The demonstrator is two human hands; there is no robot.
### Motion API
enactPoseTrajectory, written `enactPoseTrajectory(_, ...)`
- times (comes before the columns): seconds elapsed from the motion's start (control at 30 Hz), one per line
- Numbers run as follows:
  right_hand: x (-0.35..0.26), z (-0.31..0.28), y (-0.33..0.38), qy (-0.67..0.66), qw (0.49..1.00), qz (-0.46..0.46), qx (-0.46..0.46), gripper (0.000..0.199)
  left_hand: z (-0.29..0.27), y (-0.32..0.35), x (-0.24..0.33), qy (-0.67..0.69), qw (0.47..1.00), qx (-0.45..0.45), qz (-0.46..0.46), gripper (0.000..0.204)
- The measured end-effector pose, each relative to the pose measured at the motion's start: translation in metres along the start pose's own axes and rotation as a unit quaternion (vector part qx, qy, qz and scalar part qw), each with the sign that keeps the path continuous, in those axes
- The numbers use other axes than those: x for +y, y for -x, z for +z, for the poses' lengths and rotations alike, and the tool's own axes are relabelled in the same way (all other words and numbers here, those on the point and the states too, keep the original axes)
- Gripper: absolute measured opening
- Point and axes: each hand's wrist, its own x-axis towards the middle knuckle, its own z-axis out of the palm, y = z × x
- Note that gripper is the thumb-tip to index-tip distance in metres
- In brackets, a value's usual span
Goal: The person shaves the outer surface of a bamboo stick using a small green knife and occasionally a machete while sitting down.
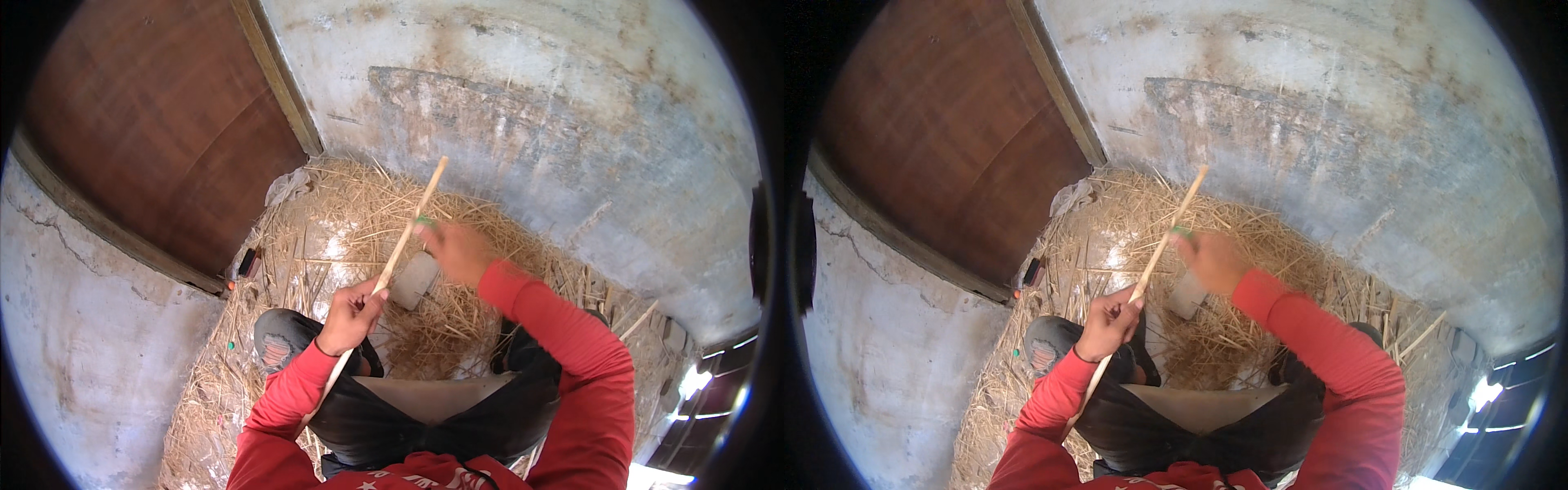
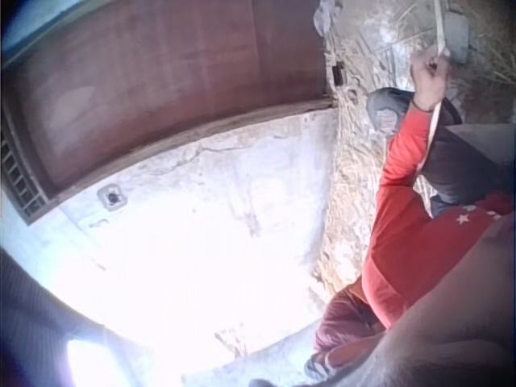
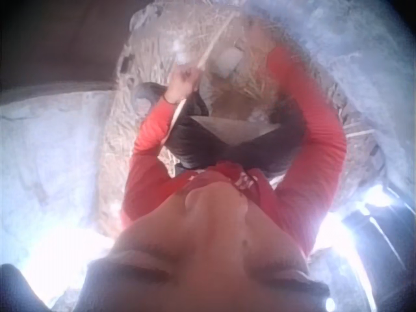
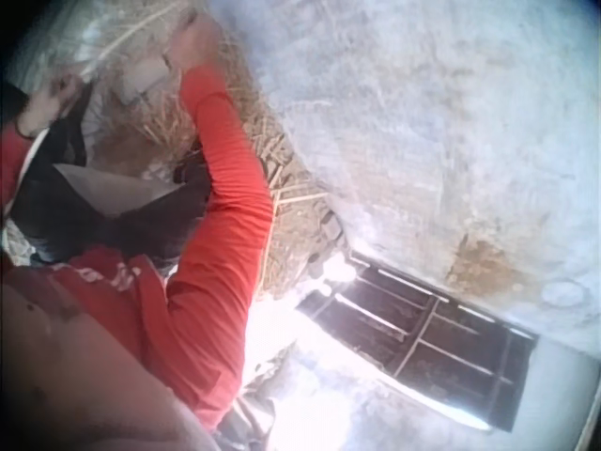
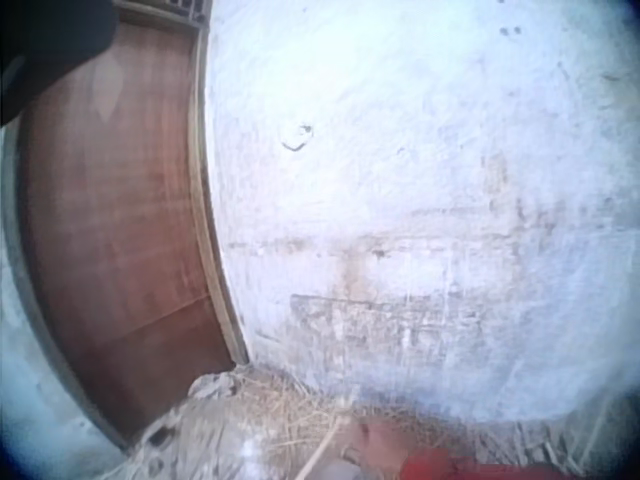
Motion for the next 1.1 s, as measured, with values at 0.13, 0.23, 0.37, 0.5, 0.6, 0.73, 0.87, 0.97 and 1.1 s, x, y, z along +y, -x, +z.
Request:
enactPoseTrajectory(0.13,0.170,-0.108,-0.041,0.001,0.943,0.207,0.261,0.070,0.019,0.027,0.000,0.046,0.995,-0.088,0.019,0.035)
enactPoseTrajectory(0.23,0.201,-0.137,-0.017,-0.021,0.902,0.219,0.373,0.073,0.013,0.029,0.000,0.082,0.995,-0.051,0.029,0.036)
enactPoseTrajectory(0.37,0.128,-0.138,0.006,-0.159,0.932,0.207,0.250,0.064,0.000,0.016,0.003,0.149,0.987,-0.063,0.013,0.035)
enactPoseTrajectory(0.5,0.072,-0.098,0.013,-0.184,0.959,0.039,0.212,0.057,0.001,0.011,0.006,0.194,0.977,-0.087,-0.012,0.037)
enactPoseTrajectory(0.6,0.043,-0.074,0.019,-0.163,0.969,-0.044,0.181,0.051,0.004,0.005,0.005,0.218,0.969,-0.114,-0.022,0.038)
enactPoseTrajectory(0.73,0.015,-0.064,0.031,-0.131,0.988,-0.034,0.071,0.043,0.008,0.002,0.004,0.197,0.972,-0.126,-0.032,0.039)
enactPoseTrajectory(0.87,0.000,-0.054,0.036,-0.122,0.988,-0.067,0.063,0.044,0.009,-0.001,0.003,0.116,0.988,-0.104,0.006,0.044)
enactPoseTrajectory(0.97,-0.013,-0.053,0.042,-0.074,0.996,-0.048,0.010,0.047,0.011,-0.001,0.001,0.096,0.993,-0.074,0.009,0.049)
enactPoseTrajectory(1.1,-0.029,-0.036,0.057,-0.015,0.997,-0.047,-0.066,0.051,0.018,-0.004,0.004,0.069,0.996,-0.050,0.000,0.049)
